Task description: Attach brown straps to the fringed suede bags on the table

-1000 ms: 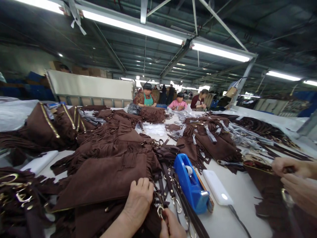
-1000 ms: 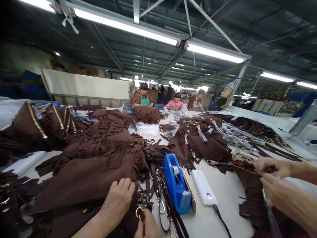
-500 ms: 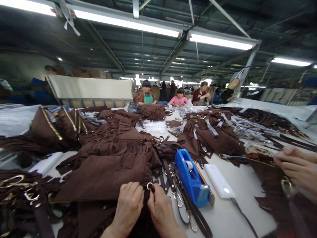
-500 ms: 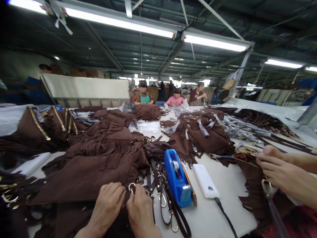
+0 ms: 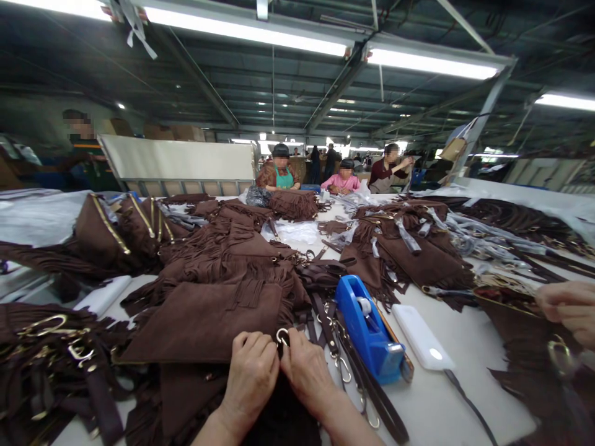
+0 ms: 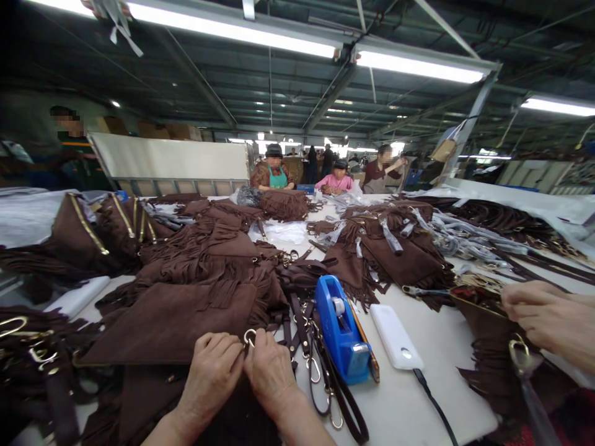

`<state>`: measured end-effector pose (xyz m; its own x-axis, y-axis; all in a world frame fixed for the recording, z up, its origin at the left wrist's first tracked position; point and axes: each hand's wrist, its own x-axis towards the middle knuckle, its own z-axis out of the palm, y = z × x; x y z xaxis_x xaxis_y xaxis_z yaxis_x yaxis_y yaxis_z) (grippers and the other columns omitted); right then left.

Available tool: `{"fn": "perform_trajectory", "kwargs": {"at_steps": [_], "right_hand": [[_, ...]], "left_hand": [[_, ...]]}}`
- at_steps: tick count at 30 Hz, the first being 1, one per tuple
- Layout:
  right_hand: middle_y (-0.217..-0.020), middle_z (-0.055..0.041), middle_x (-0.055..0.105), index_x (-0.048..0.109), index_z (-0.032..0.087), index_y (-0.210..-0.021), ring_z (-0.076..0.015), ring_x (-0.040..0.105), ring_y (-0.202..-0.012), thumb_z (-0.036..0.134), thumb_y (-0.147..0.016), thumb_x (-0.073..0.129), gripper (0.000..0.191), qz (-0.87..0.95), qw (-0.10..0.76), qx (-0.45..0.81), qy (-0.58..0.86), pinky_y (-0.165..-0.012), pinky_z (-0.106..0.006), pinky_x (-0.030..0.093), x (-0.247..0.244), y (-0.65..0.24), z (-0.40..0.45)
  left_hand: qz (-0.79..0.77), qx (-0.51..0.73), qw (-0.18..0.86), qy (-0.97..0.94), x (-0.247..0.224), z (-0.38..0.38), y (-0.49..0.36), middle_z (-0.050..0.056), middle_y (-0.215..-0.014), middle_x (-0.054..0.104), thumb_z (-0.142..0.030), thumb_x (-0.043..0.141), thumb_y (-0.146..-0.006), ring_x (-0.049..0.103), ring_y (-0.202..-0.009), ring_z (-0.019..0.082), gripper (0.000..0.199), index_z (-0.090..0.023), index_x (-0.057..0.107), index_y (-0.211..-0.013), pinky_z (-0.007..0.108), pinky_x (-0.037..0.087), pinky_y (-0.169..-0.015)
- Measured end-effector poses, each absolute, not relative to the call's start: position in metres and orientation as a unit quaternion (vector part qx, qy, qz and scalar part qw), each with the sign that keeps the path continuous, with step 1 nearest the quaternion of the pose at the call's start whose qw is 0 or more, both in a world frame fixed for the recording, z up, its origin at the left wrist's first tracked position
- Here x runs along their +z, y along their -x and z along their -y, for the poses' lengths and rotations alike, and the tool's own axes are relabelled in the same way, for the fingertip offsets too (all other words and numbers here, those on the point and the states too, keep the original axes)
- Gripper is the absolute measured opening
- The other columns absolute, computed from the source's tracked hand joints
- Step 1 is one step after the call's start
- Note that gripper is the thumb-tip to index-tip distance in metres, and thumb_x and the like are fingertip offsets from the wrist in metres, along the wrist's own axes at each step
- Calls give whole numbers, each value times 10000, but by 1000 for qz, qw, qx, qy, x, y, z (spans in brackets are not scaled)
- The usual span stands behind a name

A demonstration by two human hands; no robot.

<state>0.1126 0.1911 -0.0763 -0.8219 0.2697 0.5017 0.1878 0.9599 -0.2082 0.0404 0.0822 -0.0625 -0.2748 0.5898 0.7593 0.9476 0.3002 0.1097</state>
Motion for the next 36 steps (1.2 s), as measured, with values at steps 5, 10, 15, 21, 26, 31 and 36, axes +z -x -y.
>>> {"fn": "perform_trajectory", "kwargs": {"at_steps": [5,10,15,21,26,31,36], "right_hand": [[-720,-15,604,448,201,-857,-196,625,-594,91,-804,459,123,950,285,65,107,-477,-266,441,-70,-110,-188],[-693,2,584,437,207,-846,-181,609,-553,103,-800,449,114,943,317,61,80,-448,-258,421,-65,-100,-177],[-636,-4,560,432,205,-822,-186,584,-489,121,-843,354,117,928,364,52,56,-400,-269,391,-65,-94,-168],[-615,-7,535,434,186,-861,-174,560,-444,159,-912,209,233,917,394,34,55,-382,-258,390,-69,-95,-165],[-619,-3,529,430,173,-903,-174,567,-456,158,-906,240,191,916,396,30,56,-399,-246,403,-78,-95,-161],[-637,-25,549,433,145,-952,-190,573,-456,104,-856,253,208,916,392,45,73,-406,-257,396,-85,-94,-154],[-695,-47,620,477,167,-922,-201,632,-550,111,-810,344,183,936,315,147,58,-459,-250,410,-86,-104,-159]], "left_hand": [[745,-303,300,512,-53,-77,-37,10,-742,617,-97,439,-842,516,-726,159,206,-167,572,-702,351,304,-768],[725,-354,289,516,-41,-63,-33,-16,-760,617,-101,444,-844,530,-730,138,174,-178,555,-734,322,310,-766],[721,-340,303,523,-42,-54,-29,2,-742,592,-91,442,-841,517,-727,147,150,-170,541,-762,305,345,-734],[715,-337,298,535,-42,-52,-28,10,-740,577,-82,443,-842,514,-721,145,143,-165,525,-760,299,380,-724],[716,-330,296,540,-45,-50,-26,16,-709,564,-65,410,-835,502,-689,147,183,-166,526,-736,302,395,-703],[731,-321,284,531,-43,-48,-21,22,-712,569,-73,389,-846,512,-697,144,206,-165,514,-711,314,400,-716],[736,-305,254,548,-41,-40,-18,18,-734,592,-138,388,-882,535,-716,151,212,-176,527,-727,320,413,-725]]}}
